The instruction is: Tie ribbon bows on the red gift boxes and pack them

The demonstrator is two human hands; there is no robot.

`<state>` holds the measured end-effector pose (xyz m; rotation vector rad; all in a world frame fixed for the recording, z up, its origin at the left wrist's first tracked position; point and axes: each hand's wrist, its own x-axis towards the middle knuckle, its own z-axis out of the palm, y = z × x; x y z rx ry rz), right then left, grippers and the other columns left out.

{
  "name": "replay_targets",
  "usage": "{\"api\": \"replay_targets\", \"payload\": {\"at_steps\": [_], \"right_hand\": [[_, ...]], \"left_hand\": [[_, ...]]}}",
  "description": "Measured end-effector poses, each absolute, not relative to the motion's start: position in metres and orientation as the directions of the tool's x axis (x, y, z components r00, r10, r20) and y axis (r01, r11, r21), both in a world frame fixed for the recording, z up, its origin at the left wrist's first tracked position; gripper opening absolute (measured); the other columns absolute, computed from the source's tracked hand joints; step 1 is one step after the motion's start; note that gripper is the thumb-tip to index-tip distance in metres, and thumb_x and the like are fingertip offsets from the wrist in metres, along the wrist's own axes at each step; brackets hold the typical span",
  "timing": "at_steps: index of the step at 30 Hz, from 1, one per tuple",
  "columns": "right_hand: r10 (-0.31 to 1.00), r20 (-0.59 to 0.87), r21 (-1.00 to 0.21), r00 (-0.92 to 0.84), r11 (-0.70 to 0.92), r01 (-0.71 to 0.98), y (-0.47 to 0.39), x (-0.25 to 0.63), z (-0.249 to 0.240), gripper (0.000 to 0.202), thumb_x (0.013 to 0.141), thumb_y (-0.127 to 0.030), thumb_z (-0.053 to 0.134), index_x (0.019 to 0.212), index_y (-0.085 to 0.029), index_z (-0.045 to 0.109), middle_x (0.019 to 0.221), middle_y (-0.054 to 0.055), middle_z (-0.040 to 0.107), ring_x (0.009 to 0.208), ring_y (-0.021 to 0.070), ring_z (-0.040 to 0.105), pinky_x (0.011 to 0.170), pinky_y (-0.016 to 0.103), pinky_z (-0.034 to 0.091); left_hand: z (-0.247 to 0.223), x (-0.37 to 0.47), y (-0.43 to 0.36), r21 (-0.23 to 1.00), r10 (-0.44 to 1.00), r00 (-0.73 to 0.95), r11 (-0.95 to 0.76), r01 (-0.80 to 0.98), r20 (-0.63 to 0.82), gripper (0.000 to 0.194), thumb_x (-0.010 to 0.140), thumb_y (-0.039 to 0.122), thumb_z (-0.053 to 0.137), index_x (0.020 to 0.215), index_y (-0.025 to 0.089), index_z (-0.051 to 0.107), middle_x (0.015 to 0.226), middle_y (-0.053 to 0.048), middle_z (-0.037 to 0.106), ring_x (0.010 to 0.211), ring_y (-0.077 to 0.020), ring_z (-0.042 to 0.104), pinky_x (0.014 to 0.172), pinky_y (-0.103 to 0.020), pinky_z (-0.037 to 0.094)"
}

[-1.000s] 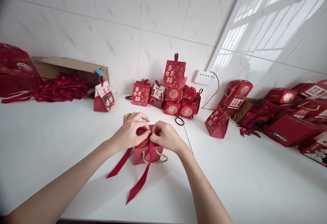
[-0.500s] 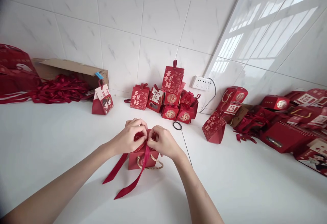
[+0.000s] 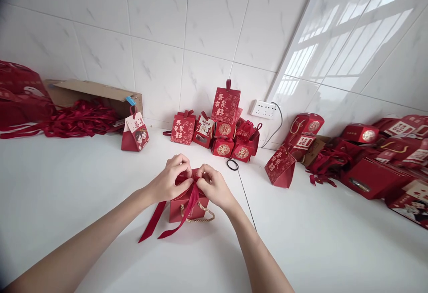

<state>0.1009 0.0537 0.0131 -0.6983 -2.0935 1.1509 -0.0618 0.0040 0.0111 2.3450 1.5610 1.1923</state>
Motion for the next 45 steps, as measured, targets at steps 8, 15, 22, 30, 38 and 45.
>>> {"api": "replay_targets", "payload": {"at_steps": [8,15,22,30,38,45], "right_hand": [[0.702,0.326,-0.806,-0.633,0.556,0.202,0.054,0.102,0.013,0.007,0.068,-0.020,0.051,0.075,-0.018,0.053,0.068,-0.004,0.050,0.055,0.0075,0.036,0.053,0.021,0.032],[0.727,0.106,-0.989,-0.678,0.149,0.005,0.061,0.110,0.014,0.003,0.068,-0.021,0.046,0.066,-0.019,0.045,0.048,-0.009,0.038,0.037,0.0046,0.028,0.037,0.019,0.017],[0.688,0.112,-0.994,-0.717,0.090,-0.069,0.066,0.112,0.011,0.011,0.069,-0.026,0.057,0.070,-0.018,0.050,0.055,-0.007,0.042,0.042,0.0038,0.030,0.041,0.020,0.022],[0.668,0.167,-0.986,-0.725,0.130,-0.108,0.066,0.114,0.009,0.011,0.069,-0.021,0.056,0.072,-0.020,0.046,0.061,-0.006,0.046,0.042,0.0044,0.032,0.038,0.019,0.023],[0.715,0.131,-0.982,-0.687,0.189,0.010,0.058,0.110,0.015,0.025,0.075,-0.040,0.058,0.067,-0.019,0.047,0.054,-0.007,0.039,0.043,0.0051,0.028,0.040,0.020,0.020],[0.654,0.126,-0.992,-0.746,0.065,-0.110,0.071,0.118,0.006,0.017,0.066,-0.033,0.056,0.065,-0.018,0.048,0.072,-0.001,0.046,0.050,0.0064,0.031,0.045,0.021,0.024]], "left_hand": [[0.008,-0.063,0.006,0.511,0.805,0.188,-0.517,0.687,0.563,0.012,0.084,0.022,0.043,0.073,0.019,0.047,0.090,-0.004,0.048,0.089,-0.0178,0.049,0.089,-0.039,0.036],[0.005,-0.063,0.006,0.530,0.798,0.174,-0.528,0.664,0.577,0.013,0.086,0.024,0.040,0.076,0.020,0.046,0.092,-0.005,0.049,0.090,-0.0182,0.048,0.090,-0.038,0.036],[0.008,-0.062,0.004,0.559,0.817,0.191,-0.523,0.644,0.544,0.008,0.073,0.023,0.056,0.074,0.021,0.049,0.092,-0.003,0.049,0.093,-0.0201,0.048,0.090,-0.039,0.039],[0.004,-0.061,0.007,0.587,0.783,0.148,-0.564,0.581,0.605,0.007,0.081,0.020,0.045,0.074,0.020,0.044,0.089,-0.004,0.050,0.088,-0.0172,0.049,0.088,-0.036,0.041],[0.004,-0.060,0.006,0.599,0.768,0.122,-0.579,0.552,0.629,0.008,0.080,0.021,0.045,0.072,0.021,0.043,0.088,-0.005,0.051,0.087,-0.0175,0.050,0.082,-0.034,0.045],[0.010,-0.062,0.007,0.614,0.801,0.159,-0.554,0.563,0.577,0.006,0.071,0.018,0.055,0.068,0.020,0.050,0.093,-0.003,0.053,0.092,-0.0180,0.054,0.088,-0.034,0.045]]}}
